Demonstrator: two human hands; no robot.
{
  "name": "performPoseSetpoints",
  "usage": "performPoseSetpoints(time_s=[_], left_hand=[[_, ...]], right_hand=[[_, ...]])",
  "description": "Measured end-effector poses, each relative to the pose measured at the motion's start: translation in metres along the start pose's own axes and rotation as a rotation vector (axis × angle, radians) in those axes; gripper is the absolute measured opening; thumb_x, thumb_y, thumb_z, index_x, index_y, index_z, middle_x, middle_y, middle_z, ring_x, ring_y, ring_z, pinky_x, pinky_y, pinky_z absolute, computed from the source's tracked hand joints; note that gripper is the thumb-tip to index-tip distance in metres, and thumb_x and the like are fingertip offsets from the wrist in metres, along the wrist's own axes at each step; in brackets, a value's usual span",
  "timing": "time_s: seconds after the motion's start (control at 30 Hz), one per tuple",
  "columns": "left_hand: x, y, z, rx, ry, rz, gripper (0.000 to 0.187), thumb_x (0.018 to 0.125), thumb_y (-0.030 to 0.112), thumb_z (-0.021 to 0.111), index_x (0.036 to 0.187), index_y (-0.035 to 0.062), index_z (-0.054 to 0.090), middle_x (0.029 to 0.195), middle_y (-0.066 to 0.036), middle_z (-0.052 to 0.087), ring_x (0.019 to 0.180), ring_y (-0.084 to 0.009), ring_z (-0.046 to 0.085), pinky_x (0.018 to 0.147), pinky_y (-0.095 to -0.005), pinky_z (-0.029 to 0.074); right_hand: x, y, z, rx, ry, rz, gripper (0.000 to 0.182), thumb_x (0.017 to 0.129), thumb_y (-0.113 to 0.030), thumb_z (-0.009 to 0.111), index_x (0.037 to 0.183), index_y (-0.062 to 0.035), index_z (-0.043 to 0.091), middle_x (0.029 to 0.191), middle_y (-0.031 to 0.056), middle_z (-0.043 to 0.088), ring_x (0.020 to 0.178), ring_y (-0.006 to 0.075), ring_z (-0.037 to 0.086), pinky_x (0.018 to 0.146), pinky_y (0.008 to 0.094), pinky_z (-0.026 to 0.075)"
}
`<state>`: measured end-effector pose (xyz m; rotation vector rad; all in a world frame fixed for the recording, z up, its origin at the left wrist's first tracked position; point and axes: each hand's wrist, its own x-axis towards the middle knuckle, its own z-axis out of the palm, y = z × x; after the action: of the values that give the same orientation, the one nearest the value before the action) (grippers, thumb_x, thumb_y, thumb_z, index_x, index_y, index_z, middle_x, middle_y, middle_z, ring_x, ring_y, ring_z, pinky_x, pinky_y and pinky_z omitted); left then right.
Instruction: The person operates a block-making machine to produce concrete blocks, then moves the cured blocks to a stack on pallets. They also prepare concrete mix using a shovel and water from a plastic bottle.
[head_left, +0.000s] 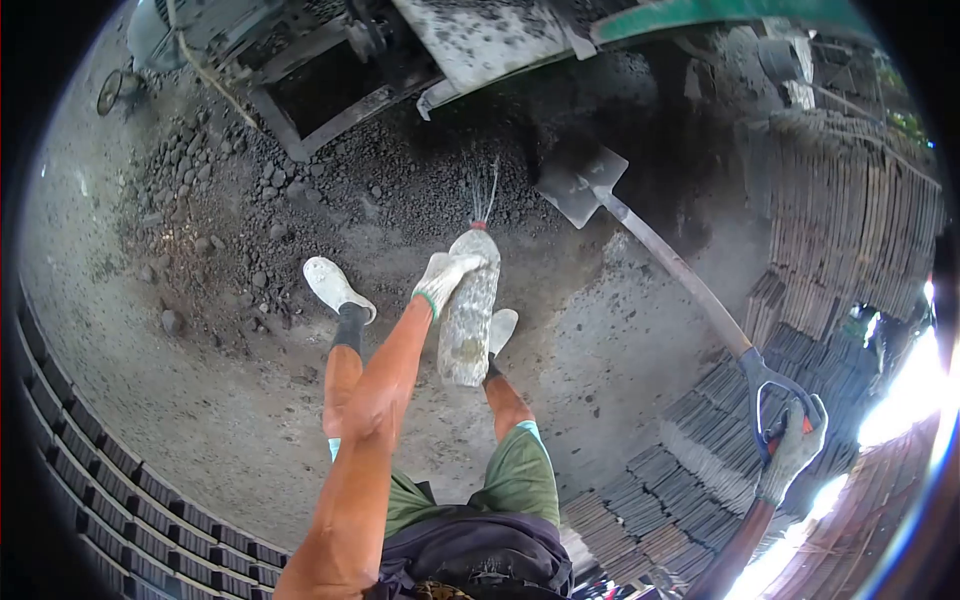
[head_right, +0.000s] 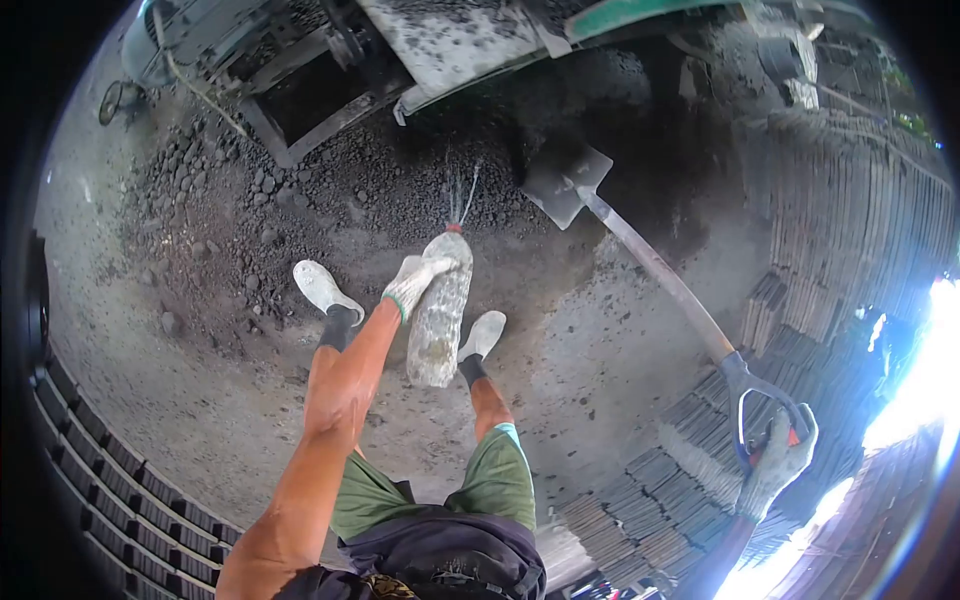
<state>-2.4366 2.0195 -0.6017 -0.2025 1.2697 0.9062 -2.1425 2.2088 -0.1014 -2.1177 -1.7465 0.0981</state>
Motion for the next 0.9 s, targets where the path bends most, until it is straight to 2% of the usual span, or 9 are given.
performPoseSetpoints(time_s=[0.07, 0.17, 0.27, 0.3, 0.37, 0.6, 0.8, 0.83, 0.9], left_hand=[[0.004, 0.021, 0.020, 0.092, 0.002, -0.007, 0.048, 0.082, 0.029, 0.080, 0.116, -0.0038, 0.069, 0.097, -0.010, 0.074, 0.082, -0.0184, 0.070, 0.074, -0.0343, 0.056], [-0.002, 0.039, 0.045, 0.075, -0.050, -0.079, 0.044, 0.083, 0.026, 0.079, 0.116, -0.0025, 0.070, 0.096, -0.010, 0.074, 0.081, -0.0189, 0.071, 0.073, -0.0361, 0.057], [-0.009, 0.034, 0.063, 0.071, -0.057, -0.097, 0.045, 0.082, 0.026, 0.080, 0.115, -0.0020, 0.071, 0.097, -0.011, 0.074, 0.082, -0.0198, 0.071, 0.075, -0.0369, 0.057], [-0.009, 0.024, 0.067, 0.081, -0.048, -0.083, 0.046, 0.081, 0.027, 0.080, 0.115, -0.0028, 0.071, 0.098, -0.011, 0.074, 0.083, -0.0204, 0.071, 0.076, -0.0371, 0.057], [-0.013, 0.018, 0.072, 0.100, 0.034, -0.081, 0.046, 0.081, 0.028, 0.080, 0.114, -0.0030, 0.071, 0.100, -0.011, 0.074, 0.084, -0.0210, 0.071, 0.076, -0.0370, 0.057], [0.029, 0.058, 0.046, -0.119, 0.031, 0.068, 0.040, 0.082, 0.028, 0.078, 0.112, 0.0019, 0.072, 0.100, -0.008, 0.074, 0.084, -0.0184, 0.071, 0.077, -0.0356, 0.057], [0.045, 0.071, 0.055, -0.089, 0.057, 0.046, 0.042, 0.084, 0.029, 0.077, 0.115, 0.0008, 0.070, 0.100, -0.008, 0.073, 0.084, -0.0193, 0.070, 0.077, -0.0362, 0.057], [0.047, 0.064, 0.057, -0.068, 0.020, 0.028, 0.043, 0.090, 0.027, 0.072, 0.122, 0.0007, 0.065, 0.103, -0.011, 0.073, 0.085, -0.0222, 0.072, 0.076, -0.0399, 0.060], [0.039, 0.043, 0.068, -0.068, -0.013, -0.012, 0.044, 0.087, 0.029, 0.074, 0.121, 0.0012, 0.067, 0.104, -0.010, 0.073, 0.086, -0.0217, 0.071, 0.078, -0.0395, 0.059]], right_hand=[[0.009, 0.037, -0.006, 0.050, 0.019, -0.028, 0.040, 0.091, -0.008, 0.069, 0.129, -0.0025, 0.059, 0.079, 0.0017, 0.060, 0.055, 0.0072, 0.049, 0.047, 0.0237, 0.037], [0.010, 0.057, -0.008, 0.088, 0.011, 0.048, 0.039, 0.091, -0.008, 0.070, 0.129, -0.0014, 0.060, 0.081, 0.0009, 0.061, 0.059, 0.0060, 0.050, 0.049, 0.0227, 0.037], [0.016, 0.091, -0.016, 0.114, 0.027, 0.018, 0.040, 0.092, -0.007, 0.070, 0.130, -0.0012, 0.060, 0.082, 0.0014, 0.062, 0.060, 0.0057, 0.050, 0.050, 0.0228, 0.038], [0.008, 0.076, -0.017, 0.102, 0.005, 0.095, 0.041, 0.092, -0.007, 0.069, 0.132, -0.0019, 0.059, 0.082, 0.0018, 0.063, 0.059, 0.0052, 0.050, 0.049, 0.0227, 0.037], [0.011, 0.084, -0.021, 0.121, 0.003, 0.115, 0.041, 0.093, -0.007, 0.069, 0.132, -0.0022, 0.059, 0.081, 0.0015, 0.063, 0.058, 0.0051, 0.050, 0.048, 0.0223, 0.037], [0.006, 0.088, -0.012, 0.157, 0.060, 0.168, 0.042, 0.096, -0.007, 0.066, 0.136, -0.0004, 0.056, 0.083, 0.0007, 0.059, 0.060, 0.0045, 0.047, 0.048, 0.0203, 0.038], [0.002, 0.098, -0.012, 0.149, 0.097, 0.183, 0.042, 0.095, -0.006, 0.067, 0.135, -0.0012, 0.057, 0.086, 0.0011, 0.061, 0.061, 0.0044, 0.049, 0.049, 0.0193, 0.038], [0.002, 0.095, -0.011, 0.137, 0.094, 0.198, 0.042, 0.095, -0.006, 0.068, 0.135, -0.0011, 0.058, 0.086, 0.0013, 0.061, 0.060, 0.0046, 0.049, 0.049, 0.0195, 0.038], [0.003, 0.091, -0.009, 0.113, 0.088, 0.221, 0.041, 0.095, -0.007, 0.068, 0.134, -0.0011, 0.058, 0.085, 0.0016, 0.062, 0.059, 0.0049, 0.049, 0.049, 0.0201, 0.038]])
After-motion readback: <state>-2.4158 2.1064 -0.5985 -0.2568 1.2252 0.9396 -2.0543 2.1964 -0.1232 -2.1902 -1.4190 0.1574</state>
